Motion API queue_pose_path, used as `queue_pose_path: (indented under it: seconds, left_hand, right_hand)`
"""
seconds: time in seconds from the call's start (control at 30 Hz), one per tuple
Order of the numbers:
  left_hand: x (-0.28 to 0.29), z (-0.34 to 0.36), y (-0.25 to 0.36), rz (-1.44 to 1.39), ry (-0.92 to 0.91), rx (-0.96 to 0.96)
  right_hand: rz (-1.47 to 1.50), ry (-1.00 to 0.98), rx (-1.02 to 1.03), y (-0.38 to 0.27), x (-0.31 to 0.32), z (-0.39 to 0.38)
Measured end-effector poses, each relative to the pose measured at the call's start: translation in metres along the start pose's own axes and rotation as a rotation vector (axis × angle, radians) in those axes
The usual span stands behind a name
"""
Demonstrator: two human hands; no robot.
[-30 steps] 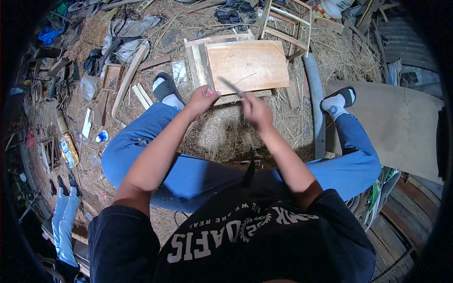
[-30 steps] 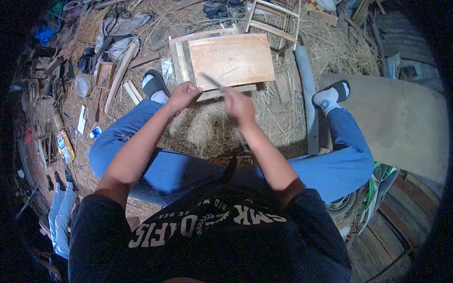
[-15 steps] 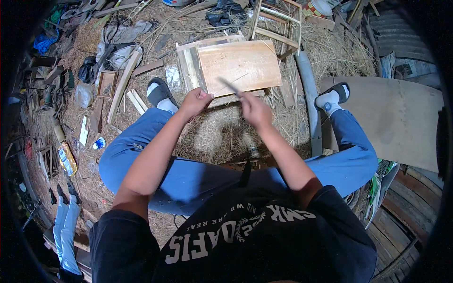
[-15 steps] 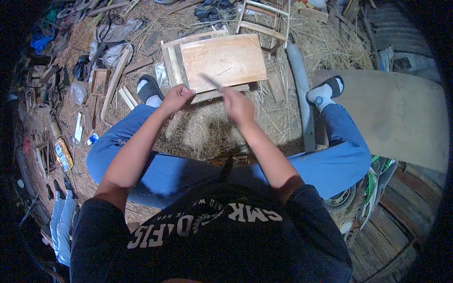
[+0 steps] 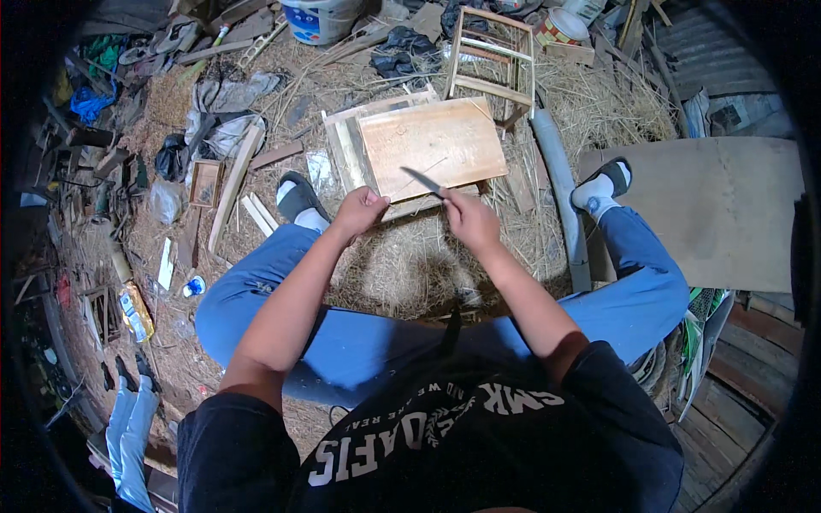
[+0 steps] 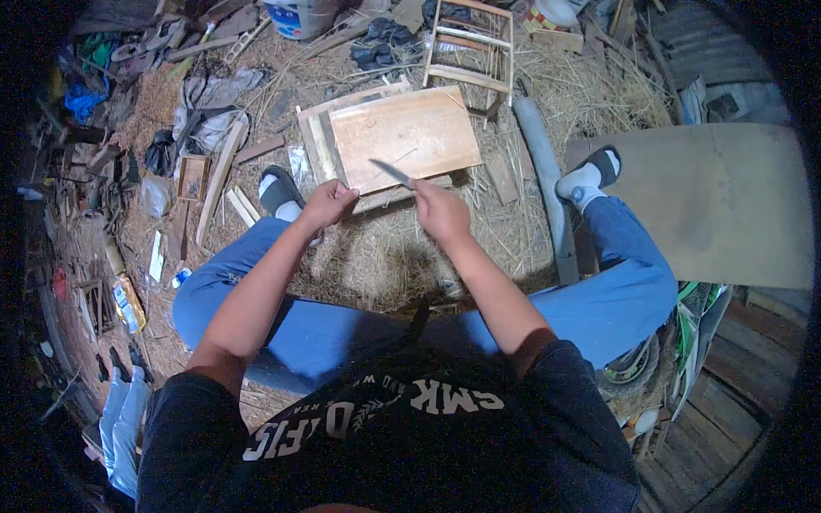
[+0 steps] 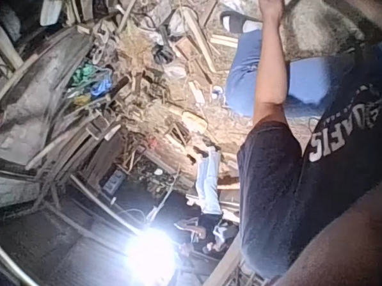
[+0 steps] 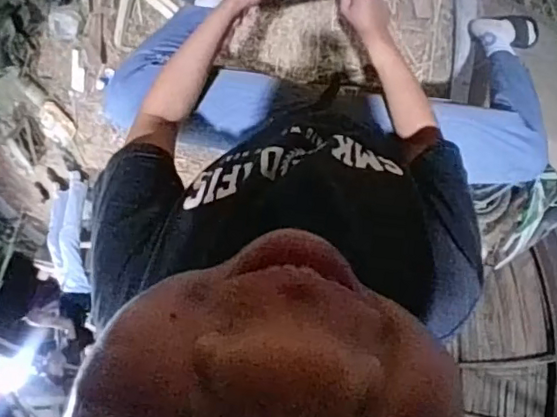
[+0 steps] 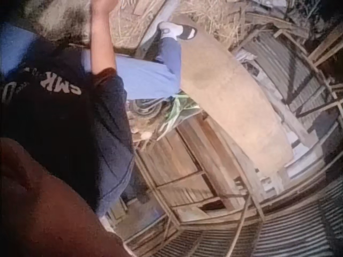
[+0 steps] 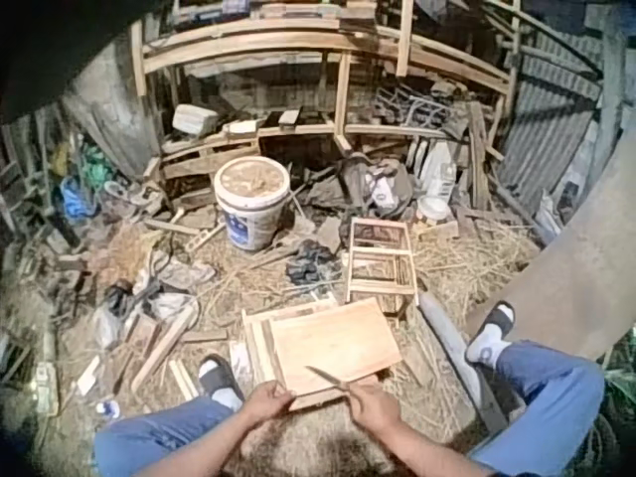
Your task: The person constructs a wooden structure by hand, using a knife to shave and prepare thin wooden sticks. They repeatedly scrape the knife along the length of the sticks while holding them against a wooden block and then insert the finished sticks into a small pre-built wooden frame.
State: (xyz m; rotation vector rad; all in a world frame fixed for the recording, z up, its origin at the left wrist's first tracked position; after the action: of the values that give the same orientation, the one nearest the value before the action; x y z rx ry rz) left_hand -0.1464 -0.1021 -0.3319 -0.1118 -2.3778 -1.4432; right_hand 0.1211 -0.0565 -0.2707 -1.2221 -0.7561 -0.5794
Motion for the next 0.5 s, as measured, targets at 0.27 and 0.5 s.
queue_pose_path:
  seconds: [0.27,0.5]
  left_hand:
    - [-0.002,-0.004,0.016,-0.012,0.004,0.023]
    - [-0.004,-0.030,0.079,0.236,0.294,-0.290]
  right_hand:
    - [-0.068,0.106,0.049,0.017,0.010,0.012]
    - [0.200,0.288,-0.348,0.051,0.031,0.032]
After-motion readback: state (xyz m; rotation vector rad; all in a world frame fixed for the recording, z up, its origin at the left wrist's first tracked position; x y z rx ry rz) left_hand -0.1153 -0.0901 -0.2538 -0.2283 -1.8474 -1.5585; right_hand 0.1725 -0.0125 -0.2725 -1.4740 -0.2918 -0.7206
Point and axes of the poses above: each hand's wrist, its own z-axis towards the middle knuckle, its own x-axis out of the back of the hand, y = z × x, the point moved 2 cm from there along z, towards the middle knuckle, and after that the axes turned 9 degrees about y, right-handed, at the moved point
